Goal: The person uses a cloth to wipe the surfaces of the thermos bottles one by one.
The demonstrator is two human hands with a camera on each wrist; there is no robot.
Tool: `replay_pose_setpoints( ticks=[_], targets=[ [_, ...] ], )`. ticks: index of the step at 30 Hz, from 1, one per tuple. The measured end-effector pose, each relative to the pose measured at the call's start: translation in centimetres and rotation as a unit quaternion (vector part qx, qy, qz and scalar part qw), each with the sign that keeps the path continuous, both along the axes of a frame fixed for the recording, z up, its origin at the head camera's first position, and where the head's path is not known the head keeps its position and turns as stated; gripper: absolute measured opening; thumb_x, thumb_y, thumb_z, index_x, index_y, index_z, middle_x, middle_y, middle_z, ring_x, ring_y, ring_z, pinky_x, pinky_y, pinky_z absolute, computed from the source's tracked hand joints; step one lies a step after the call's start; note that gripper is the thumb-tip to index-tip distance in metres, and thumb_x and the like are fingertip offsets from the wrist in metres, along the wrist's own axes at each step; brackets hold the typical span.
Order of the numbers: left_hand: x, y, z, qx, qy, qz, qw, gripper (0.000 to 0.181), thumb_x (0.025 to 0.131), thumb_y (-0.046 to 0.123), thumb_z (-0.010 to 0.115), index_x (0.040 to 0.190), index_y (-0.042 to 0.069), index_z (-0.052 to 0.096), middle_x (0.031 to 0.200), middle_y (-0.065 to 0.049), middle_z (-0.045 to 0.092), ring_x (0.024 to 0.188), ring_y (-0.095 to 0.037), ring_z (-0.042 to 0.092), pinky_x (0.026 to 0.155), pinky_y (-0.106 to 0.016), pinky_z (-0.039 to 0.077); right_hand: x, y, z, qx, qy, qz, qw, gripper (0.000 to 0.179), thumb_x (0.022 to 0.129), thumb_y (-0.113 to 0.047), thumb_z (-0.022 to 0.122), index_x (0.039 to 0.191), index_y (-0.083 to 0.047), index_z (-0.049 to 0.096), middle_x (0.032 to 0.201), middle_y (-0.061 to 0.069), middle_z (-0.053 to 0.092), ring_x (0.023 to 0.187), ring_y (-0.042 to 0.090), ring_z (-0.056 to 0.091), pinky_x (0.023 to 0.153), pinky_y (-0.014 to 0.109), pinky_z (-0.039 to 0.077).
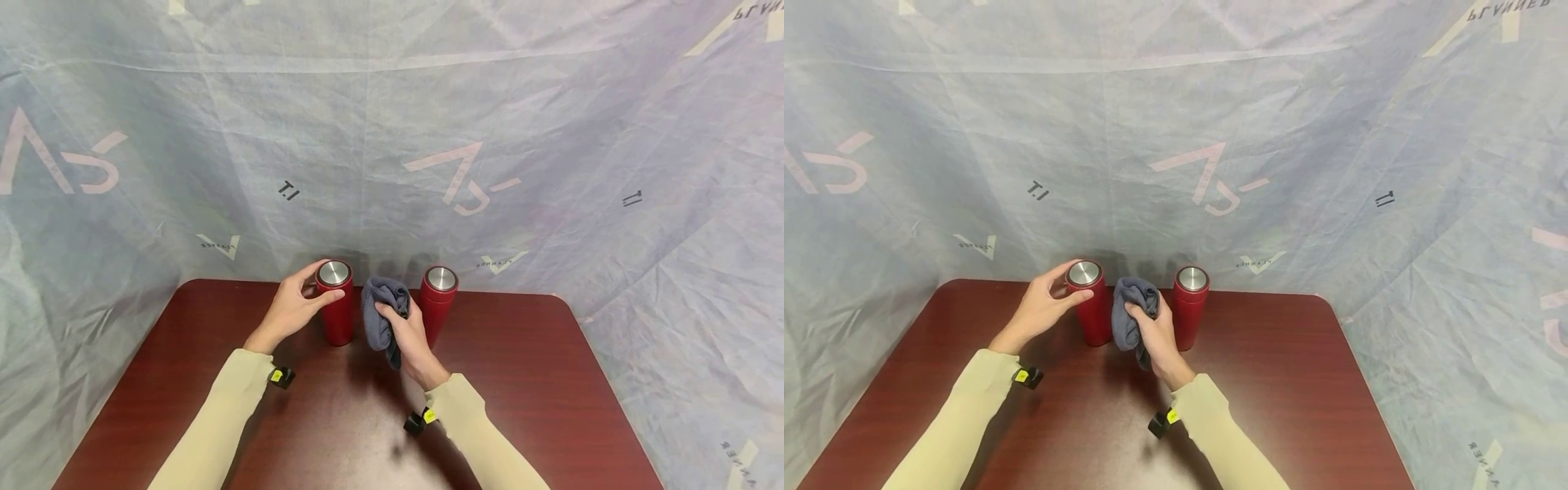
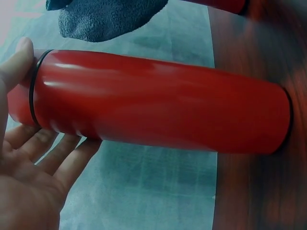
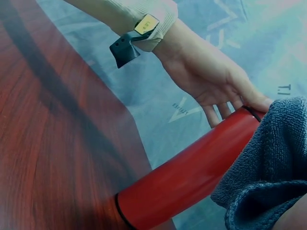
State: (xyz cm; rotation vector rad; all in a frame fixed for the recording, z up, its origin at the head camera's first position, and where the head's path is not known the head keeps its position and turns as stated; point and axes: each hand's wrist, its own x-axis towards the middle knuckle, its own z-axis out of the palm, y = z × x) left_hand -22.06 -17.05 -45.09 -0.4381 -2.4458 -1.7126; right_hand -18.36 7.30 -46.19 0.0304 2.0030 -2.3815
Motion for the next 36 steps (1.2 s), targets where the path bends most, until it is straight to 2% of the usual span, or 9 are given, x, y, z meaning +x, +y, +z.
replay_pose_setpoints(
  ticks=[5,11,16,21,26,32,36],
  targets=[
    [0.3,0.0,-0.3,0.028,-0.004,0.002,0.9996,0.075,0.093,0.022,0.088,0.158,0.011,0.053,0.143,-0.015,0.065,0.119,-0.032,0.072,0.091,-0.02,0.058,0.2,-0.1,-0.4,0.003,0.008,0.004,1.0,0.049,0.099,-0.018,0.072,0.147,-0.011,0.062,0.136,0.01,0.07,0.113,0.018,0.068,0.097,0.029,0.054],
    [1.1,-0.4,-0.5,0.065,-0.02,0.023,0.9974,0.074,0.094,0.02,0.086,0.159,0.009,0.052,0.147,-0.018,0.064,0.127,-0.034,0.068,0.093,-0.017,0.056,0.7,-0.2,-0.6,-0.002,0.011,0.007,0.9999,0.05,0.1,-0.019,0.072,0.147,-0.01,0.061,0.136,0.01,0.069,0.112,0.018,0.068,0.097,0.028,0.055],
    [2.0,-0.3,-0.6,0.078,0.005,0.054,0.9955,0.068,0.094,0.016,0.086,0.155,0.007,0.057,0.143,-0.017,0.067,0.122,-0.018,0.069,0.094,-0.015,0.054,1.2,-0.3,-0.8,0.013,0.021,0.001,0.9997,0.048,0.1,-0.017,0.071,0.147,-0.01,0.061,0.137,0.009,0.068,0.116,0.019,0.066,0.1,0.029,0.053],
    [2.8,-0.1,-0.7,0.086,0.02,0.067,0.9938,0.064,0.094,0.011,0.084,0.152,0.002,0.059,0.143,-0.019,0.067,0.116,0.001,0.067,0.096,-0.015,0.053,1.6,-0.6,-0.5,0.064,0.085,-0.005,0.9943,0.044,0.099,-0.012,0.073,0.142,-0.011,0.064,0.135,0.007,0.068,0.119,0.02,0.063,0.105,0.034,0.05],
    [3.2,0.1,-0.5,0.097,0.024,0.062,0.9931,0.063,0.094,0.01,0.083,0.152,0.001,0.059,0.142,-0.02,0.067,0.114,0.003,0.068,0.095,-0.016,0.054,1.5,-0.9,0.4,0.099,0.159,0.011,0.9821,0.042,0.1,-0.01,0.072,0.141,-0.014,0.062,0.137,0.003,0.068,0.123,0.021,0.063,0.107,0.038,0.05],
    [3.5,0.6,-0.3,0.112,0.034,0.048,0.9919,0.062,0.095,0.009,0.081,0.151,0.0,0.058,0.141,-0.022,0.067,0.114,0.003,0.069,0.095,-0.017,0.055,1.5,-1.6,1.6,0.112,0.191,0.029,0.9747,0.046,0.1,-0.008,0.072,0.143,-0.018,0.058,0.138,0.001,0.065,0.122,0.019,0.061,0.104,0.041,0.052],
    [3.8,1.0,-0.3,0.114,0.039,0.045,0.9918,0.059,0.097,0.008,0.079,0.151,-0.001,0.058,0.143,-0.023,0.065,0.115,0.002,0.068,0.095,-0.017,0.055,1.6,-2.1,1.7,0.132,0.205,0.035,0.9691,0.049,0.099,-0.008,0.072,0.144,-0.02,0.058,0.137,0.001,0.064,0.12,0.019,0.06,0.105,0.043,0.05]
  ],
)
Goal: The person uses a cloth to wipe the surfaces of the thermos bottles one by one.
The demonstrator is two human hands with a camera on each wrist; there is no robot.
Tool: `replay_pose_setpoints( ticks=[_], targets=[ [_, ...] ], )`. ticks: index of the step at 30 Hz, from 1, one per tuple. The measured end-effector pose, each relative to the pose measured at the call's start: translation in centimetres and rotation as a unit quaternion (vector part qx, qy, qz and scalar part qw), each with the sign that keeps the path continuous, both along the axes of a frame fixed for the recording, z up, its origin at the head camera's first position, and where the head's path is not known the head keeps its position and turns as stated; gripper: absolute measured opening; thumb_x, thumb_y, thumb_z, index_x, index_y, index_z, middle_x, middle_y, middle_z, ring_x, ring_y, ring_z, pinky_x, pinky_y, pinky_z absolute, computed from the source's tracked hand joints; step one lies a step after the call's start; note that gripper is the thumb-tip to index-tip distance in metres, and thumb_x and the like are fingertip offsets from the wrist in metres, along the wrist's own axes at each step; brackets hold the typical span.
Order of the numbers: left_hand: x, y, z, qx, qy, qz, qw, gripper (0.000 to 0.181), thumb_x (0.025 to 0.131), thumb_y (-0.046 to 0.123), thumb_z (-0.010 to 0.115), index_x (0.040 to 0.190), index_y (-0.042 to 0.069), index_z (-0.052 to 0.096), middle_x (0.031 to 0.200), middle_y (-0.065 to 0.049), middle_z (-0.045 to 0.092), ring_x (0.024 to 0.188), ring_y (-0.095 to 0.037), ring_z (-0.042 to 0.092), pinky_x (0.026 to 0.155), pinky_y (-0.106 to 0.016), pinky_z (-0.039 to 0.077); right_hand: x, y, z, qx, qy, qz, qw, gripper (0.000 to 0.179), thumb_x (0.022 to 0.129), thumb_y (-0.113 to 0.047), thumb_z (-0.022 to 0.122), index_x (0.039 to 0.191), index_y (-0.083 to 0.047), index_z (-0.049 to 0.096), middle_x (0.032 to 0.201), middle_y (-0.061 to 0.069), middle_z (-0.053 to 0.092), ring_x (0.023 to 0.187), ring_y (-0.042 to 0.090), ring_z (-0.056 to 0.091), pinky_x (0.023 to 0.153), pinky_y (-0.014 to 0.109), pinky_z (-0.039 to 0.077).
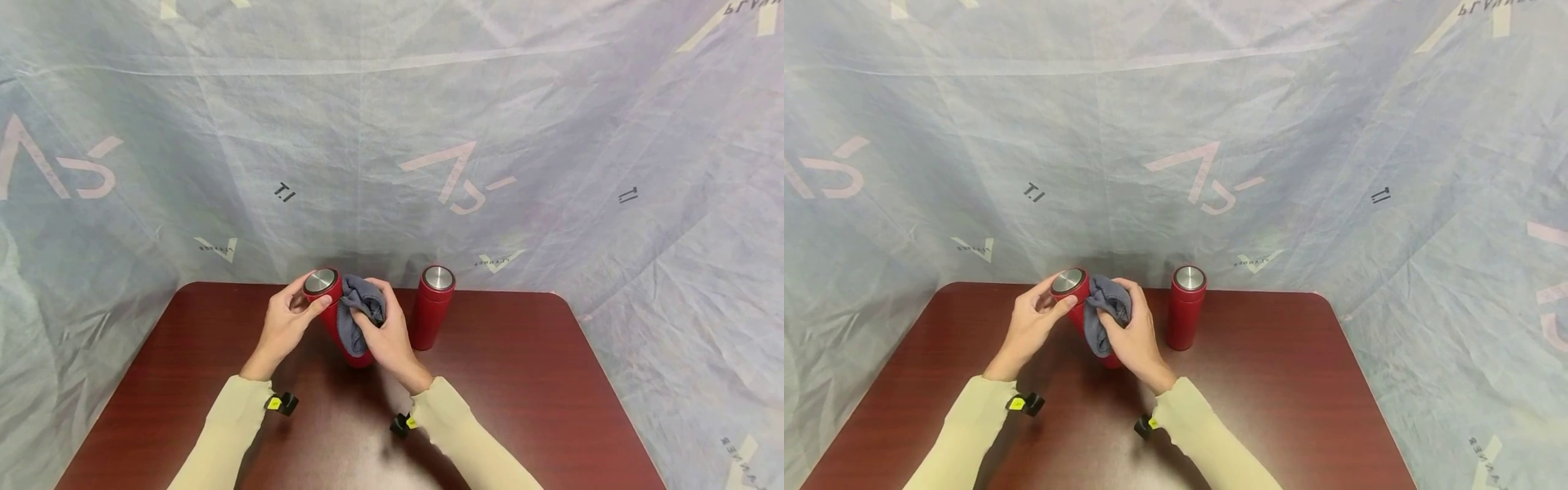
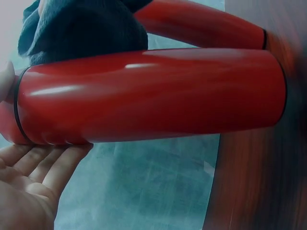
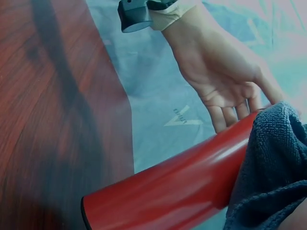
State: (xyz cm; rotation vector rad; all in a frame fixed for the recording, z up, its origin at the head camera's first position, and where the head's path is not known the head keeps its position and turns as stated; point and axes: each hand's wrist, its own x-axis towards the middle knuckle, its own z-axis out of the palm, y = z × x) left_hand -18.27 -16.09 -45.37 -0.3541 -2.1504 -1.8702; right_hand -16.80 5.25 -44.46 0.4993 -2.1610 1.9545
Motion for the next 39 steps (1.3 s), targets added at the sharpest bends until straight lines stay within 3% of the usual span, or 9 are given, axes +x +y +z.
replay_pose_setpoints(
  ticks=[11,23,31,34,39],
  targets=[
    [0.5,0.6,0.1,0.005,-0.004,0.016,0.9998,0.054,0.098,0.009,0.077,0.148,0.0,0.061,0.14,-0.024,0.067,0.109,-0.002,0.071,0.092,-0.016,0.056,0.1,-0.7,-0.6,0.021,0.054,-0.023,0.998,0.052,0.097,-0.003,0.073,0.144,-0.019,0.058,0.139,0.002,0.061,0.125,0.022,0.058,0.109,0.048,0.048],
    [0.6,0.4,-0.1,0.045,-0.004,0.031,0.9985,0.051,0.097,0.003,0.076,0.146,-0.004,0.062,0.132,-0.027,0.07,0.103,-0.002,0.073,0.092,-0.018,0.057,0.2,-0.6,-2.1,0.045,0.052,-0.013,0.9976,0.056,0.096,-0.003,0.073,0.147,-0.021,0.056,0.142,-0.001,0.056,0.13,0.019,0.055,0.112,0.05,0.046],
    [0.7,-0.4,0.6,0.08,-0.003,0.052,0.9955,0.047,0.098,0.004,0.075,0.143,-0.005,0.065,0.114,0.013,0.077,0.102,-0.005,0.074,0.092,-0.017,0.057,1.1,0.0,-3.7,0.054,0.049,-0.014,0.9973,0.056,0.097,-0.001,0.076,0.146,-0.02,0.057,0.141,0.001,0.057,0.13,0.021,0.056,0.113,0.051,0.045],
    [0.7,-0.6,0.8,0.079,-0.003,0.052,0.9955,0.046,0.099,0.006,0.075,0.143,-0.004,0.065,0.111,0.018,0.076,0.1,-0.005,0.074,0.09,-0.017,0.057,2.4,0.1,-2.9,0.049,0.05,-0.021,0.9973,0.053,0.095,0.003,0.075,0.144,-0.011,0.059,0.138,0.007,0.058,0.129,0.026,0.058,0.112,0.05,0.045],
    [0.9,-0.8,0.9,0.079,0.0,0.055,0.9954,0.046,0.098,0.005,0.075,0.142,-0.005,0.066,0.113,0.016,0.077,0.1,-0.006,0.074,0.088,-0.018,0.058,3.9,0.5,-2.0,0.051,0.047,-0.032,0.9971,0.049,0.093,0.007,0.076,0.139,-0.004,0.062,0.133,0.01,0.06,0.126,0.028,0.059,0.11,0.048,0.047]
  ],
)
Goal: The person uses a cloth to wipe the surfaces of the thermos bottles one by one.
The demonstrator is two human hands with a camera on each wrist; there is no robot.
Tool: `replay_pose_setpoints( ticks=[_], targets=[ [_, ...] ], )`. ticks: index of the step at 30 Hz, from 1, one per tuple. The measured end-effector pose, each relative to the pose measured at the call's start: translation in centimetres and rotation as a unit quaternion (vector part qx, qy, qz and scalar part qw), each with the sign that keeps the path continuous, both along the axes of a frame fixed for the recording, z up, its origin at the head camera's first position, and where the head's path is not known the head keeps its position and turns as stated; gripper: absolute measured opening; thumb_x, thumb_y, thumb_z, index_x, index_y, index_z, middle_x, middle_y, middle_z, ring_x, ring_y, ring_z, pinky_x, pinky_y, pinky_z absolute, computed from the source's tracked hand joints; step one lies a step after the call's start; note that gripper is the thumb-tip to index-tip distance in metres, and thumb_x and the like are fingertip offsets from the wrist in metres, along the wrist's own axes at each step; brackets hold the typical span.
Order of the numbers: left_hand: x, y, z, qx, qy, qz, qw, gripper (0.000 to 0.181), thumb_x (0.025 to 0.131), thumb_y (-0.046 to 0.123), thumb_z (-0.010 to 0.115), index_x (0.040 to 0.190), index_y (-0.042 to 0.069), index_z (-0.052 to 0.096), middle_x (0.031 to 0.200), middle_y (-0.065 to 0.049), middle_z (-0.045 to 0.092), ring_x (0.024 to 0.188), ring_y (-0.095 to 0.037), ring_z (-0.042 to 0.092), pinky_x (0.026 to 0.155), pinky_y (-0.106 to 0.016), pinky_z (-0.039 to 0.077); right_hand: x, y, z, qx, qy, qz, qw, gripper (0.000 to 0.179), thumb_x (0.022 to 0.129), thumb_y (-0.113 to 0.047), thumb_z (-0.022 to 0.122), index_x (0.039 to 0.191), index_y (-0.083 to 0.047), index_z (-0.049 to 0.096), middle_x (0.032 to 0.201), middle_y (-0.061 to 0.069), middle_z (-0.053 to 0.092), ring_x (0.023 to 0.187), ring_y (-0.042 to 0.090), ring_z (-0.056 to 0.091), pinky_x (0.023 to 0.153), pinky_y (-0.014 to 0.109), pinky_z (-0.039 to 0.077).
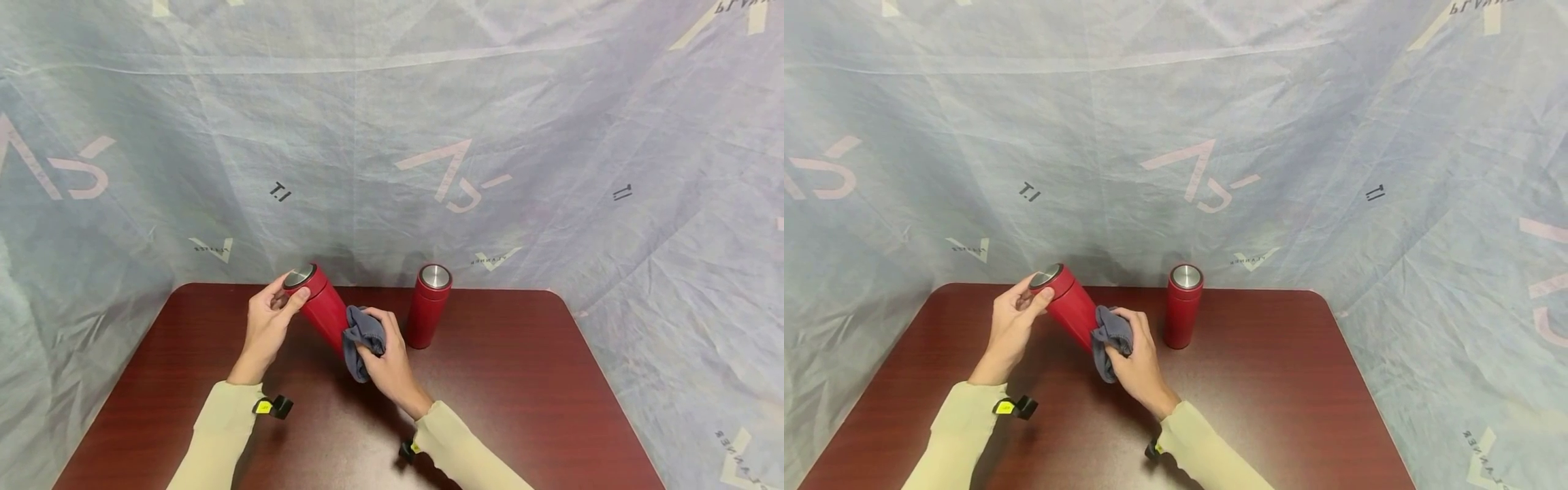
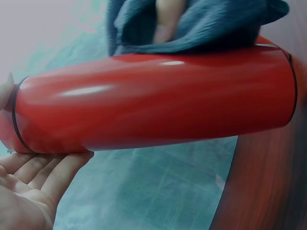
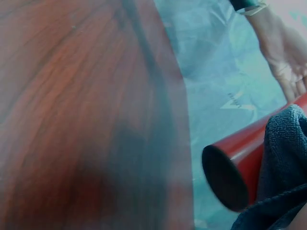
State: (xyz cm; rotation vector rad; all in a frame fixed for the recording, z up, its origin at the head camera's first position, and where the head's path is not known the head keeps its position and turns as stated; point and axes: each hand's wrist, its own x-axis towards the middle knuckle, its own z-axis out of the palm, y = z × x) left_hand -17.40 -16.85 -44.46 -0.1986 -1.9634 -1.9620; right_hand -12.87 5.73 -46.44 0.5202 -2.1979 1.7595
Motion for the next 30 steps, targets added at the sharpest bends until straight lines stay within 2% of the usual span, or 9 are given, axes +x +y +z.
replay_pose_setpoints(
  ticks=[9,15,23,26,30],
  targets=[
    [0.0,-0.6,0.4,0.015,0.006,-0.01,0.9998,0.044,0.099,0.002,0.072,0.14,-0.01,0.064,0.112,0.01,0.077,0.096,-0.007,0.073,0.084,-0.02,0.06,0.5,0.9,-2.0,0.016,0.025,-0.012,0.9995,0.048,0.09,0.008,0.079,0.134,-0.002,0.064,0.13,0.012,0.064,0.122,0.03,0.061,0.107,0.037,0.048],
    [-0.1,-0.7,0.7,0.002,0.006,-0.006,1.0,0.044,0.1,0.004,0.073,0.142,-0.007,0.064,0.113,0.012,0.077,0.098,-0.007,0.073,0.086,-0.019,0.059,0.5,1.1,-2.9,0.014,0.041,-0.02,0.9989,0.048,0.087,0.01,0.079,0.132,0.0,0.065,0.128,0.014,0.065,0.12,0.031,0.063,0.106,0.033,0.049],
    [0.1,-0.3,0.7,-0.026,0.006,-0.003,0.9996,0.046,0.099,0.006,0.075,0.143,-0.003,0.066,0.113,0.015,0.076,0.098,-0.005,0.074,0.087,-0.017,0.057,-0.8,1.0,-6.0,0.023,0.059,-0.03,0.9975,0.052,0.09,0.007,0.079,0.137,-0.009,0.063,0.132,0.01,0.063,0.122,0.027,0.061,0.106,0.034,0.049],
    [0.1,-0.1,0.5,-0.036,0.004,-0.005,0.9993,0.048,0.099,0.007,0.076,0.144,-0.002,0.065,0.113,0.016,0.076,0.097,-0.004,0.074,0.086,-0.017,0.057,-1.1,0.9,-6.0,0.022,0.056,-0.023,0.9979,0.052,0.093,0.001,0.079,0.139,-0.016,0.063,0.135,0.005,0.062,0.125,0.024,0.061,0.107,0.036,0.049],
    [0.3,0.3,0.2,-0.045,0.002,-0.009,0.9989,0.051,0.097,0.009,0.078,0.145,-0.002,0.064,0.113,0.018,0.075,0.097,-0.004,0.074,0.085,-0.017,0.058,-1.5,0.6,-5.1,0.011,0.043,-0.007,0.999,0.049,0.098,-0.007,0.077,0.142,-0.022,0.061,0.138,0.0,0.06,0.128,0.021,0.059,0.11,0.04,0.049]
  ],
)
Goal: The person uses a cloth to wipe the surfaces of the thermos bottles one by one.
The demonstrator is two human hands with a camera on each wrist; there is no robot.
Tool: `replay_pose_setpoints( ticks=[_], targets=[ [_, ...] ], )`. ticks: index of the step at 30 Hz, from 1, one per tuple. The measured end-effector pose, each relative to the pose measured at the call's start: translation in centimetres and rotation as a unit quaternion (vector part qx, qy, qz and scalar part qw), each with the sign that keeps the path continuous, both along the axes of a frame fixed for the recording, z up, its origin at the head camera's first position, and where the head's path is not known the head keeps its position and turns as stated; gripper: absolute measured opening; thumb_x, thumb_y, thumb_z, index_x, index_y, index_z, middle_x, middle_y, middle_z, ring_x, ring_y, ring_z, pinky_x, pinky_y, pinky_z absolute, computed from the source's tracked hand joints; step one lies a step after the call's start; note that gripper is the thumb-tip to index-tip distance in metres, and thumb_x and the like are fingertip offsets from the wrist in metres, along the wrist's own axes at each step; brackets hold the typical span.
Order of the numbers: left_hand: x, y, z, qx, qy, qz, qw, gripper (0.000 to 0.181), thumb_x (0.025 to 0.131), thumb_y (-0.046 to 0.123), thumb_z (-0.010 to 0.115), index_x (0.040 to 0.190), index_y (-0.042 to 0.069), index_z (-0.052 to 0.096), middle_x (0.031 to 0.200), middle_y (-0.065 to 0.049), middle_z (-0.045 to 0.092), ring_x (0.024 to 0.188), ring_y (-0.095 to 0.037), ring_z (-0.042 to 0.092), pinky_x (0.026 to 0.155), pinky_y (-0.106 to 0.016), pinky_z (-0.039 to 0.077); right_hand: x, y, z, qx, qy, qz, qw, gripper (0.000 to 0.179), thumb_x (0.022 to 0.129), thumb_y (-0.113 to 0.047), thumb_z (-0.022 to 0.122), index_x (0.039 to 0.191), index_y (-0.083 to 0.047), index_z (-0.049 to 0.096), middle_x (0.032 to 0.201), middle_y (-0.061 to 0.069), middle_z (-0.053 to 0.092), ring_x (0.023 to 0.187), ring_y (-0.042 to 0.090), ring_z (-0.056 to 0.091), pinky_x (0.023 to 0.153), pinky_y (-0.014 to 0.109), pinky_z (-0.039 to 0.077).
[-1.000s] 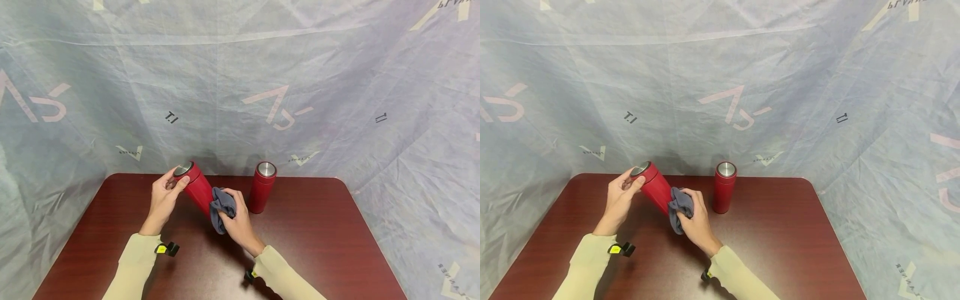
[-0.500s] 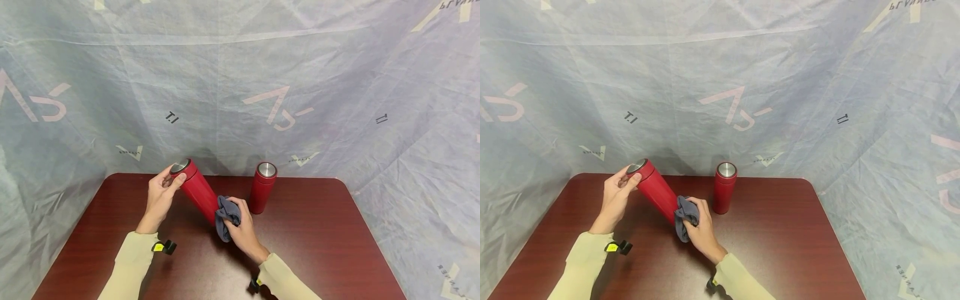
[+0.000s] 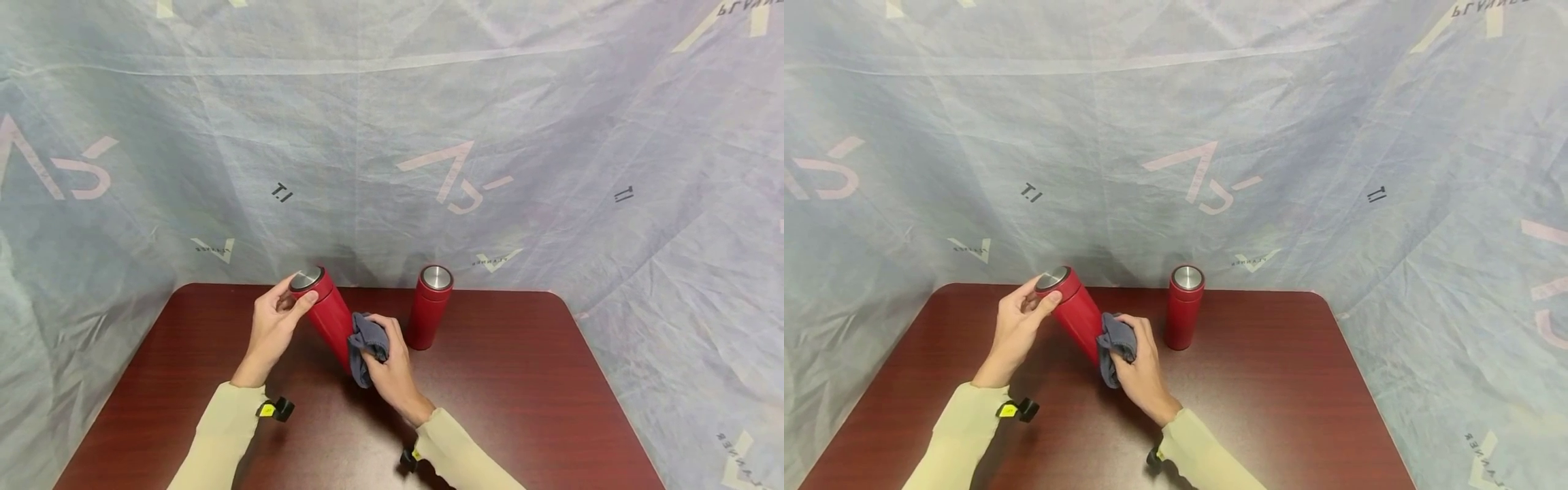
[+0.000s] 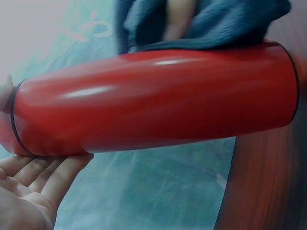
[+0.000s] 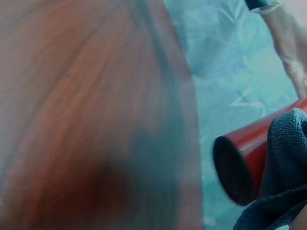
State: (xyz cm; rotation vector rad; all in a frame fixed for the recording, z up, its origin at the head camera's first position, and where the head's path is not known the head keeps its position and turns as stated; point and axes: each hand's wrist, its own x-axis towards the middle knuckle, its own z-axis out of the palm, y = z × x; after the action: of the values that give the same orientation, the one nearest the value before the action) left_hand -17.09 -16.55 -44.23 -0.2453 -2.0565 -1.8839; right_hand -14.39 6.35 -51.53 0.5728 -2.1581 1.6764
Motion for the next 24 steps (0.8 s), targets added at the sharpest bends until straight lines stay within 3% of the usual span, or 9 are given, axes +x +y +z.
replay_pose_setpoints(
  ticks=[3,11,19,24],
  targets=[
    [0.1,0.3,-0.2,-0.002,-0.001,-0.003,1.0,0.052,0.097,0.009,0.079,0.146,-0.001,0.064,0.115,0.013,0.076,0.096,-0.005,0.074,0.085,-0.017,0.058,-0.3,-0.3,0.9,-0.006,0.001,0.005,1.0,0.047,0.1,-0.009,0.076,0.143,-0.023,0.06,0.138,-0.001,0.06,0.128,0.021,0.059,0.111,0.042,0.049],
    [0.5,1.1,-0.5,-0.014,-0.015,-0.007,0.9998,0.053,0.097,0.009,0.078,0.147,0.0,0.063,0.127,-0.021,0.074,0.096,-0.005,0.073,0.082,-0.017,0.057,-1.1,-1.0,3.0,-0.024,0.015,0.015,0.9995,0.048,0.1,-0.005,0.074,0.143,-0.02,0.06,0.137,0.001,0.06,0.127,0.022,0.059,0.11,0.045,0.048],
    [0.6,1.6,-0.5,-0.015,-0.027,-0.012,0.9994,0.052,0.098,0.012,0.077,0.147,-0.001,0.063,0.128,-0.024,0.073,0.092,-0.008,0.071,0.076,-0.018,0.054,-1.4,-1.5,4.8,-0.029,0.021,0.016,0.9992,0.048,0.099,-0.006,0.074,0.142,-0.022,0.059,0.138,-0.001,0.059,0.128,0.021,0.058,0.111,0.046,0.048],
    [0.4,2.0,-0.5,-0.015,-0.036,-0.015,0.9991,0.052,0.099,0.016,0.077,0.146,0.0,0.064,0.129,-0.023,0.073,0.094,-0.007,0.072,0.079,-0.017,0.055,-1.6,-1.6,5.2,-0.019,0.059,0.007,0.998,0.05,0.097,0.0,0.074,0.141,-0.018,0.06,0.139,0.002,0.059,0.13,0.023,0.057,0.114,0.047,0.046]
  ],
)
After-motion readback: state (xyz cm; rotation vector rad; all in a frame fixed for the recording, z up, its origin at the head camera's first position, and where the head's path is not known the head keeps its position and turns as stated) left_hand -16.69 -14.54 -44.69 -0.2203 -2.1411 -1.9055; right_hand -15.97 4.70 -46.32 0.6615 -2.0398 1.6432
